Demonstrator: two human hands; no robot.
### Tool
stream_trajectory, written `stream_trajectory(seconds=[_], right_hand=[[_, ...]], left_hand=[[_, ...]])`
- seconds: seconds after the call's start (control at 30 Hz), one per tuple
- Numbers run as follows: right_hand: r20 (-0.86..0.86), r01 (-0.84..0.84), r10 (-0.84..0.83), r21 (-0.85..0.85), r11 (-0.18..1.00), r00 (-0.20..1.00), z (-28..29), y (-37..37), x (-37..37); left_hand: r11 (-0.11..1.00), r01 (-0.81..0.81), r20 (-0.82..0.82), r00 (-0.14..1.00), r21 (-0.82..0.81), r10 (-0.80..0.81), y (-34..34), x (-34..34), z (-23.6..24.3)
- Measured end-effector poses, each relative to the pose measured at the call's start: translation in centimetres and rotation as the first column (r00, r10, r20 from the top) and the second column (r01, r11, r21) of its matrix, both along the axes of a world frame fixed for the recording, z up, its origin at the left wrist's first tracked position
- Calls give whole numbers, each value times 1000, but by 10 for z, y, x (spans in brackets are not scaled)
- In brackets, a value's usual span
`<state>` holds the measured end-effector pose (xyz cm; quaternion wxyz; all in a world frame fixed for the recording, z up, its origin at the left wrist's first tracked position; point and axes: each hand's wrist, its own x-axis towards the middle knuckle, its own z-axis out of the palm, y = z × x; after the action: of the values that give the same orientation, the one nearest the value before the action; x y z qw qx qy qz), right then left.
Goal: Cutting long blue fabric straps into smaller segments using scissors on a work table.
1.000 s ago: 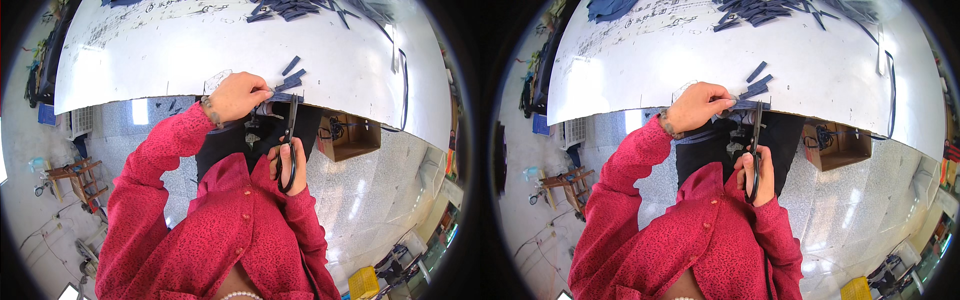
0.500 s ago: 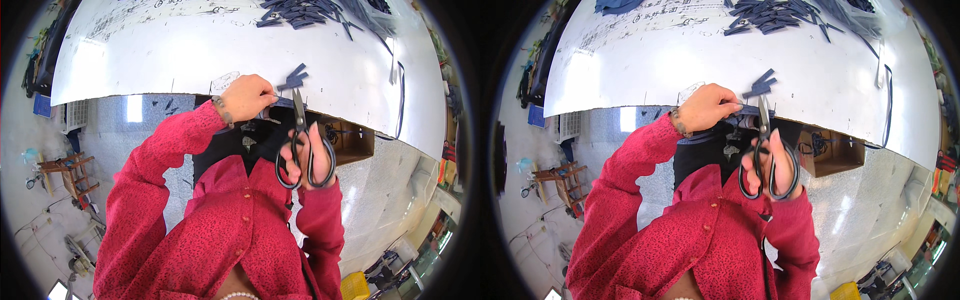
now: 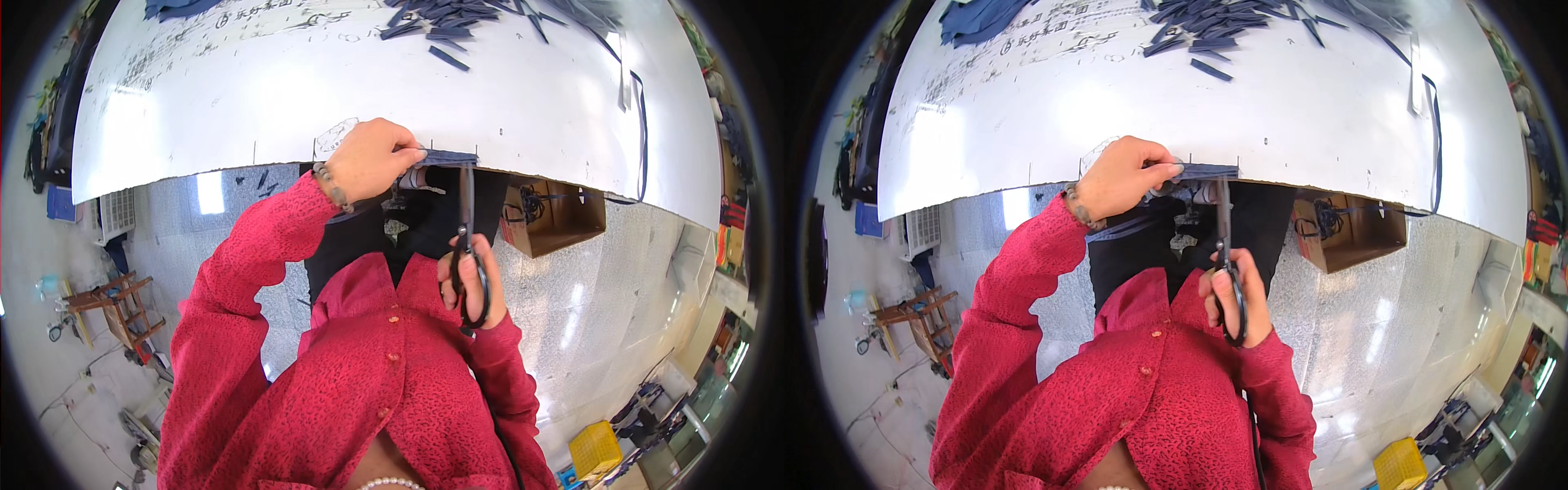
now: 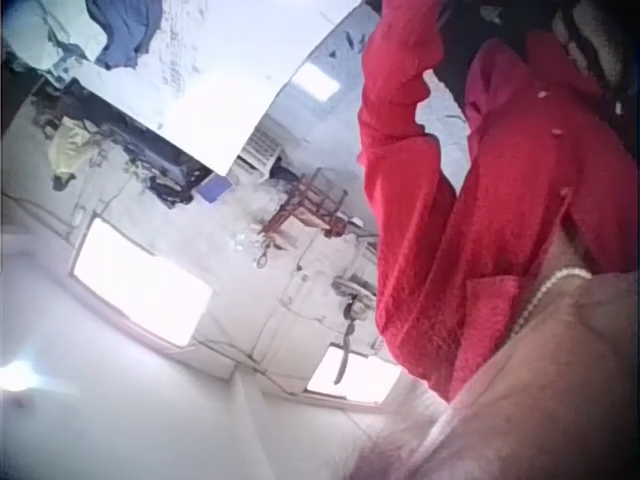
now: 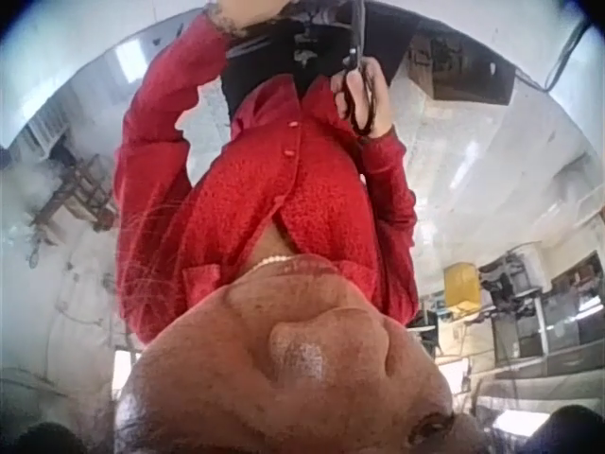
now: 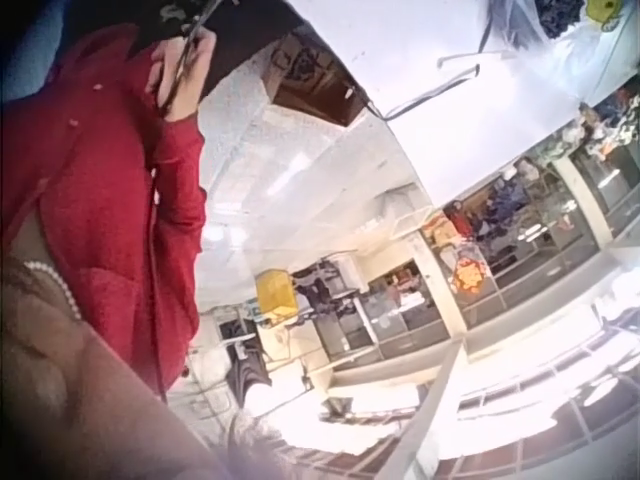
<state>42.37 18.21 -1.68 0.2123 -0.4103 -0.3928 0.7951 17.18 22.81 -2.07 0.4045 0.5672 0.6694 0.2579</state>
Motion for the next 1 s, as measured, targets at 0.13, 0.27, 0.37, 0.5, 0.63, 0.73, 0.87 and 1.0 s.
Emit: stream_trajectory(seconds=[0.13,0.27,0.37,0.5,0.63,0.73,0.87,1.0], right_hand=[[-14,-19,19,13,1000,1000,-12,-11,-2],[-41,-37,39,46,998,998,-19,-13,-1],[-17,-80,81,48,996,997,-20,-15,2],[6,-141,141,63,988,990,-24,-17,3],[-38,-148,150,60,987,988,-21,-19,-2],[-11,-164,169,194,967,985,-24,-20,-4],[80,-187,174,211,959,981,-24,-19,-7],[135,-184,160,192,964,978,-20,-13,-13]], left_hand=[[998,-20,31,999,-62,22,2,2,4],[995,-22,40,999,-94,26,4,3,7],[996,-13,32,999,-91,16,4,3,9],[995,-19,35,999,-100,23,4,2,7],[996,-20,34,999,-85,23,4,1,9],[998,-14,25,1000,-63,16,6,4,10],[996,-27,0,1000,-84,27,5,2,8],[994,-26,-1,1000,-110,26,5,1,11]])
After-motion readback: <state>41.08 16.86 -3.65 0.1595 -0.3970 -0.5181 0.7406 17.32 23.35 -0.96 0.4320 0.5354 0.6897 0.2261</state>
